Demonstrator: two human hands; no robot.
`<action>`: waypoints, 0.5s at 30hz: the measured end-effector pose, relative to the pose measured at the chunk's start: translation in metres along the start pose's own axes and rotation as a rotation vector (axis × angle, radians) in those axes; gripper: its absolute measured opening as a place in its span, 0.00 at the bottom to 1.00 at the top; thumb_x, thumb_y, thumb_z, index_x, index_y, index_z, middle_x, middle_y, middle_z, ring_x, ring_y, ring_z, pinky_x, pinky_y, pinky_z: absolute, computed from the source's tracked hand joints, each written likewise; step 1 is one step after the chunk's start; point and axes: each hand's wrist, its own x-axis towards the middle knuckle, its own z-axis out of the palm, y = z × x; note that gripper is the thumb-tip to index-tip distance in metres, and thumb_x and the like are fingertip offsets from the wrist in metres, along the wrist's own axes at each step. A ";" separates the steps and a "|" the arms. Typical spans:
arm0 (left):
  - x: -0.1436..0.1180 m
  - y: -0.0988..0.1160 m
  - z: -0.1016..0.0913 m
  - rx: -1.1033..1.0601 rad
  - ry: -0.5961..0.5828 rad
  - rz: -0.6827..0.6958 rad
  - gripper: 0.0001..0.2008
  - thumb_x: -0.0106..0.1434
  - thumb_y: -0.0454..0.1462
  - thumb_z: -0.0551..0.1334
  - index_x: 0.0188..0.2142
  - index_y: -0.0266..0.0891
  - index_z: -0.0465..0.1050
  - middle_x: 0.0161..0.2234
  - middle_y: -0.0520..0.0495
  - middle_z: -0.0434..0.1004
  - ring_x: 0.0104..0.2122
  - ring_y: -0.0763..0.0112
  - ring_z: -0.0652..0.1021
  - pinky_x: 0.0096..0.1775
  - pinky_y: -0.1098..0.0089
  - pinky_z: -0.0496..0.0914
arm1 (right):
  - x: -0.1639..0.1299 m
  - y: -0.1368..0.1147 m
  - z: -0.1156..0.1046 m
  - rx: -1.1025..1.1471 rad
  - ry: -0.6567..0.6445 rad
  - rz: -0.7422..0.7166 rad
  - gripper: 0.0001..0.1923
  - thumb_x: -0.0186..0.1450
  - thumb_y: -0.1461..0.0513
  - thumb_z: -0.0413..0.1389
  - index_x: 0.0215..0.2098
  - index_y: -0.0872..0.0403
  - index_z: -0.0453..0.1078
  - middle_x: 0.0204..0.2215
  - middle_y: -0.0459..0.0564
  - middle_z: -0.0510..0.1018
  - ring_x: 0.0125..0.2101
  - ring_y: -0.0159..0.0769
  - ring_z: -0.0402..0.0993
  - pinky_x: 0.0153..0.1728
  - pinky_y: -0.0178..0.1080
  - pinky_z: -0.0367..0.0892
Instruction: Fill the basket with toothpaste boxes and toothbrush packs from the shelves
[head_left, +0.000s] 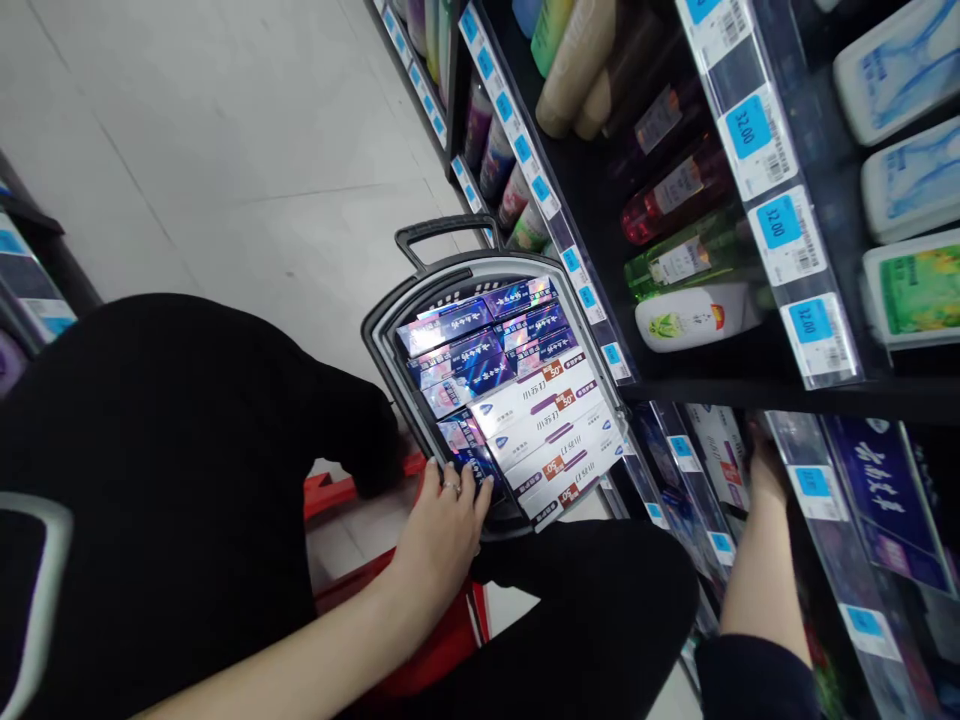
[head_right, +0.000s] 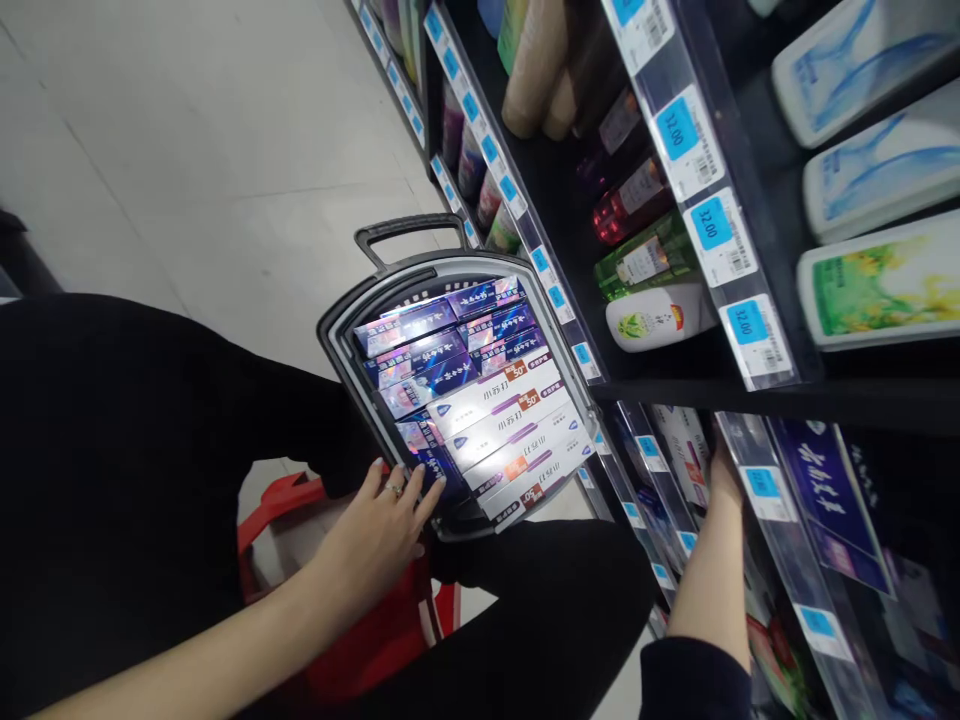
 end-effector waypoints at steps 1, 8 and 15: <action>-0.001 0.001 -0.002 0.021 -0.001 0.002 0.31 0.59 0.39 0.60 0.62 0.41 0.59 0.60 0.33 0.61 0.58 0.41 0.64 0.58 0.42 0.50 | -0.003 0.003 0.004 -0.011 0.009 0.074 0.28 0.67 0.51 0.44 0.50 0.67 0.68 0.47 0.75 0.71 0.50 0.53 0.68 0.46 0.48 0.64; -0.006 0.008 -0.010 0.117 -0.068 0.027 0.33 0.59 0.40 0.61 0.62 0.35 0.57 0.60 0.29 0.61 0.57 0.41 0.65 0.57 0.45 0.52 | -0.073 0.020 0.021 0.080 0.336 -0.036 0.25 0.56 0.61 0.52 0.50 0.68 0.63 0.45 0.75 0.71 0.50 0.63 0.67 0.48 0.59 0.63; -0.017 -0.003 -0.041 -0.246 0.100 0.305 0.53 0.50 0.52 0.67 0.66 0.42 0.39 0.66 0.32 0.45 0.61 0.42 0.58 0.57 0.47 0.54 | -0.180 -0.020 -0.035 0.280 0.213 -0.751 0.20 0.58 0.64 0.52 0.49 0.53 0.61 0.44 0.59 0.74 0.50 0.50 0.69 0.51 0.57 0.62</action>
